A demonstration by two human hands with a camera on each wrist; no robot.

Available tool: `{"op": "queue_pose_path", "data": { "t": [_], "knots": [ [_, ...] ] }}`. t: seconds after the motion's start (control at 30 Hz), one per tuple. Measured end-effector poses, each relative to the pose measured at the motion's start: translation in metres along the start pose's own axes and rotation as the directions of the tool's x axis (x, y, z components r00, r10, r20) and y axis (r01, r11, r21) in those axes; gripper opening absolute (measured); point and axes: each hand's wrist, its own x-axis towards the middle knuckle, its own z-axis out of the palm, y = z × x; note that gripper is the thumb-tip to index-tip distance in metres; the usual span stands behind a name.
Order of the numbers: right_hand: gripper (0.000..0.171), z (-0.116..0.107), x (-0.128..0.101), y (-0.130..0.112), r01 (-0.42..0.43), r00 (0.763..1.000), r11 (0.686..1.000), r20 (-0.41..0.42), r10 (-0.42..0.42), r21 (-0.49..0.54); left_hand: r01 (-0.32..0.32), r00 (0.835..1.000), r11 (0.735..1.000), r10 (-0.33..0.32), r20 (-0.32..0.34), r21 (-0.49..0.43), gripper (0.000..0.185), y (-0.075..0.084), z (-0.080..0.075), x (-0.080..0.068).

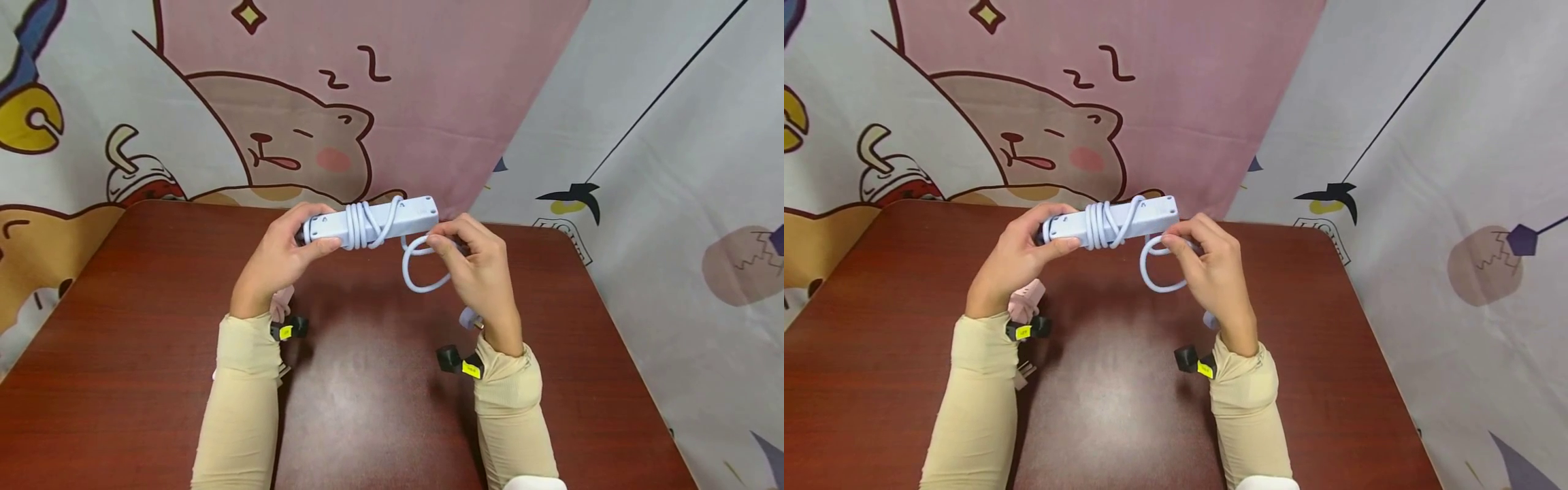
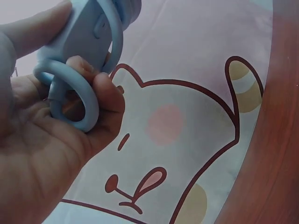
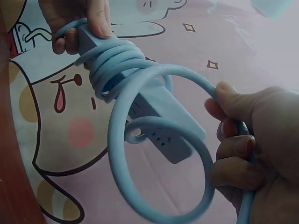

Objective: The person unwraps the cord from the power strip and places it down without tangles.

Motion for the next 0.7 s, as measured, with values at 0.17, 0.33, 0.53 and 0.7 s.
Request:
{"op": "queue_pose_path", "data": {
  "t": [0.17, 0.33, 0.53, 0.7],
  "knots": [
    [0.01, -0.001, 0.0, 0.0, -0.01, 1.0, 1.0, 0.009, 0.01, 0.004, 0.004, 1.0, 1.0, -0.004, -0.008, -0.009, 0.039, -0.003, -0.003, -0.001],
    [0.011, -0.008, -0.001, 0.001, -0.034, 0.998, 0.999, 0.046, 0.035, -0.024, 0.019, 1.0, 1.0, -0.019, -0.017, -0.02, 0.039, -0.003, -0.003, 0.0],
    [0.003, -0.015, -0.003, 0.006, -0.043, 0.995, 0.998, 0.093, 0.047, -0.044, 0.031, 0.999, 0.999, -0.032, -0.034, -0.021, 0.04, -0.004, -0.004, -0.001],
    [0.005, -0.019, -0.003, 0.011, -0.047, 0.99, 0.996, 0.131, 0.056, -0.074, 0.032, 0.998, 0.999, -0.034, -0.058, -0.028, 0.04, -0.005, -0.006, -0.002]
  ]
}}
